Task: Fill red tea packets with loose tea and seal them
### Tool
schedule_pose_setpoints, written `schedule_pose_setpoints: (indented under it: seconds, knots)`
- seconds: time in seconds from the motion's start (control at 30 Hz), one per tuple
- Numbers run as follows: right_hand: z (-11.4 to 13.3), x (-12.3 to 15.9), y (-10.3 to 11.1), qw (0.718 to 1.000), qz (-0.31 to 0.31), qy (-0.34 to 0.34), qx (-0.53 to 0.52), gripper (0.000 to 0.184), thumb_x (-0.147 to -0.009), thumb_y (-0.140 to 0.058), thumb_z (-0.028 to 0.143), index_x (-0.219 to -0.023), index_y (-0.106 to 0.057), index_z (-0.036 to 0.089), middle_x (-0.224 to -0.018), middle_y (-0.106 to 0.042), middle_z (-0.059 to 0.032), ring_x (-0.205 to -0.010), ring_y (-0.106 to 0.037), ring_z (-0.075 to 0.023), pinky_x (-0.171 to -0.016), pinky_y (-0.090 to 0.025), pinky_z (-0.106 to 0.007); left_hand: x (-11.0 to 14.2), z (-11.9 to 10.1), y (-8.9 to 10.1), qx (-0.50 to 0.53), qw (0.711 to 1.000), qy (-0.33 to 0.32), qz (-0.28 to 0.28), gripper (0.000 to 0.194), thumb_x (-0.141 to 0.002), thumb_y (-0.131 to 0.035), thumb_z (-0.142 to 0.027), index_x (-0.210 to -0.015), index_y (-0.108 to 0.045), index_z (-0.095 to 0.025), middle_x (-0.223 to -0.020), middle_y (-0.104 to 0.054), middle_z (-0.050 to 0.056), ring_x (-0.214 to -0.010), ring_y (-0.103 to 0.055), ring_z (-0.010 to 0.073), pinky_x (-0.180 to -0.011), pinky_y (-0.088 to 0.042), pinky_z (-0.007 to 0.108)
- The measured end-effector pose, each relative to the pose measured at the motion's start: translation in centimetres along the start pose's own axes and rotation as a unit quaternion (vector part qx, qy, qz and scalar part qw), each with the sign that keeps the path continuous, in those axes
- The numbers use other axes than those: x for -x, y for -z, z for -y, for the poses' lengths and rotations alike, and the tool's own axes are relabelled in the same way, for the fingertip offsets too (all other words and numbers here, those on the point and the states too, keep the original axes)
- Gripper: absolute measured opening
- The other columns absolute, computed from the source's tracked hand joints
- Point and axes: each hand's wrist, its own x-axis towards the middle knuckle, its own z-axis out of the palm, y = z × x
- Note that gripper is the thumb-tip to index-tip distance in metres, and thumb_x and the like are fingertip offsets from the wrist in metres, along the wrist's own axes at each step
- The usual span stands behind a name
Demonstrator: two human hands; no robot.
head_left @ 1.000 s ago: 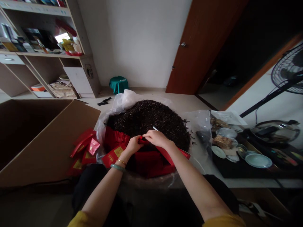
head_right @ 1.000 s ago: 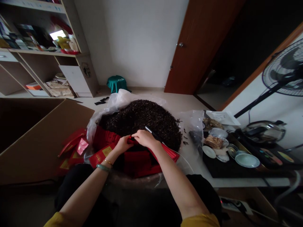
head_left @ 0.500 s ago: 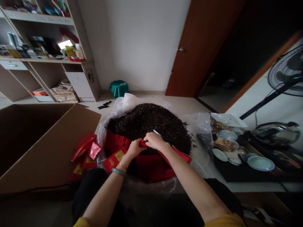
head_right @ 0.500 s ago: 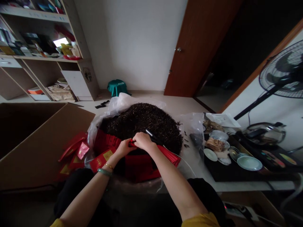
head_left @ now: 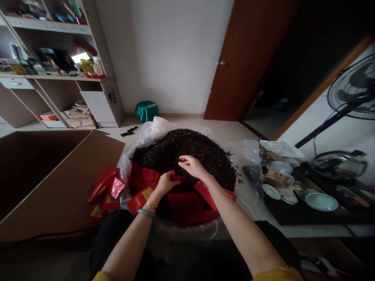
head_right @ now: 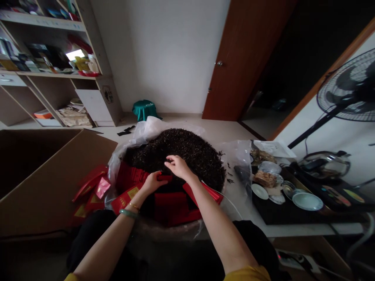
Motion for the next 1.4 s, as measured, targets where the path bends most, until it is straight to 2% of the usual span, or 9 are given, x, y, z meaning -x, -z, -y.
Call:
schedule_pose_setpoints:
  seconds: [0.1,0.3,0.53,0.77,0.93,1.03,1.13,1.2,1.4]
  knots:
    - [-0.8,1.2,0.1,0.996,0.054,0.068,0.033,0.011,-0.078,-0.063,0.02,-0.086,-0.072,0.019,-0.091,-0.067,-0.0051,-0.083,-0.064,-0.0157,-0.078,-0.05,-0.028,-0.1,0.1,0.0,0.025,1.0,-0.013,0.002,0.029,-0.059,-0.073,-0.024,-0.085,-0.065,-0.017,-0.072,-0.067,-0.001,-0.068,-0.061,0.0168,-0.062,-0.045,0.025]
    - [-1.2,2.0,0.1,0.99,0.069,0.098,0.07,0.016,-0.078,-0.064,0.016,-0.091,-0.072,0.022,-0.086,-0.067,-0.0023,-0.078,-0.062,-0.0141,-0.076,-0.048,-0.026,-0.1,0.5,-0.2,0.105,0.994,-0.028,-0.008,0.048,-0.062,-0.072,-0.019,-0.108,-0.061,-0.02,-0.089,-0.07,0.002,-0.078,-0.065,0.0173,-0.071,-0.05,0.026]
    - [-1.2,2.2,-0.2,0.986,0.059,0.126,0.09,0.016,-0.081,-0.062,0.02,-0.095,-0.07,0.02,-0.093,-0.067,-0.004,-0.076,-0.061,-0.0127,-0.074,-0.047,-0.024,-0.3,0.6,0.0,0.087,0.996,-0.023,-0.002,0.023,-0.067,-0.069,-0.029,-0.086,-0.069,-0.016,-0.076,-0.071,0.002,-0.073,-0.064,0.0182,-0.066,-0.049,0.025]
    - [-1.6,1.5,-0.8,0.971,0.104,0.085,0.196,0.009,-0.077,-0.064,0.015,-0.082,-0.071,0.018,-0.082,-0.069,-0.0048,-0.078,-0.062,-0.0164,-0.073,-0.045,-0.027,-0.4,0.6,0.1,0.122,0.992,-0.015,0.034,0.023,-0.07,-0.066,-0.031,-0.086,-0.072,-0.016,-0.076,-0.072,0.003,-0.074,-0.066,0.0196,-0.069,-0.05,0.026]
    - [-1.4,1.5,-1.1,0.988,0.068,0.062,0.126,0.022,-0.087,-0.053,0.03,-0.077,-0.07,0.02,-0.072,-0.069,-0.0025,-0.068,-0.062,-0.0147,-0.065,-0.045,-0.025,-0.1,0.3,0.0,0.042,0.998,-0.019,-0.035,0.067,-0.06,-0.076,-0.022,-0.124,-0.054,-0.019,-0.105,-0.068,0.008,-0.089,-0.065,0.0217,-0.082,-0.051,0.033]
    - [-1.5,1.6,-1.0,0.995,0.054,0.033,0.083,0.028,-0.09,-0.047,0.033,-0.076,-0.069,0.02,-0.063,-0.066,-0.0007,-0.059,-0.06,-0.0136,-0.058,-0.044,-0.023,0.3,-0.3,0.1,0.019,0.997,-0.058,-0.047,0.077,-0.063,-0.073,-0.018,-0.134,-0.041,-0.021,-0.122,-0.059,0.011,-0.094,-0.064,0.0206,-0.084,-0.051,0.035]
    - [-2.1,1.4,-0.9,0.997,0.048,0.02,0.05,0.016,-0.085,-0.055,0.029,-0.081,-0.07,0.022,-0.065,-0.068,0.0002,-0.058,-0.062,-0.0138,-0.055,-0.045,-0.022,0.8,-1.1,0.3,-0.02,0.99,-0.13,-0.054,0.061,-0.069,-0.065,-0.011,-0.126,-0.048,-0.023,-0.126,-0.056,0.009,-0.101,-0.061,0.0204,-0.088,-0.05,0.034]
    - [-2.5,1.2,-0.9,0.999,0.042,0.016,0.029,0.013,-0.083,-0.058,0.028,-0.083,-0.07,0.023,-0.067,-0.069,0.0002,-0.06,-0.063,-0.0141,-0.055,-0.047,-0.022,0.9,-1.4,0.5,-0.03,0.988,-0.144,-0.041,0.048,-0.073,-0.06,-0.011,-0.119,-0.054,-0.023,-0.114,-0.063,0.007,-0.098,-0.062,0.0199,-0.086,-0.05,0.032]
    - [-3.2,1.2,-1.4,0.997,0.057,-0.009,-0.052,0.022,-0.076,-0.064,0.036,-0.091,-0.07,0.02,-0.077,-0.07,-0.0005,-0.069,-0.065,-0.0152,-0.056,-0.05,-0.023,0.3,-1.4,1.0,0.079,0.994,-0.048,-0.056,0.021,-0.075,-0.063,-0.021,-0.095,-0.067,-0.019,-0.085,-0.072,0.004,-0.079,-0.067,0.0187,-0.075,-0.052,0.029]
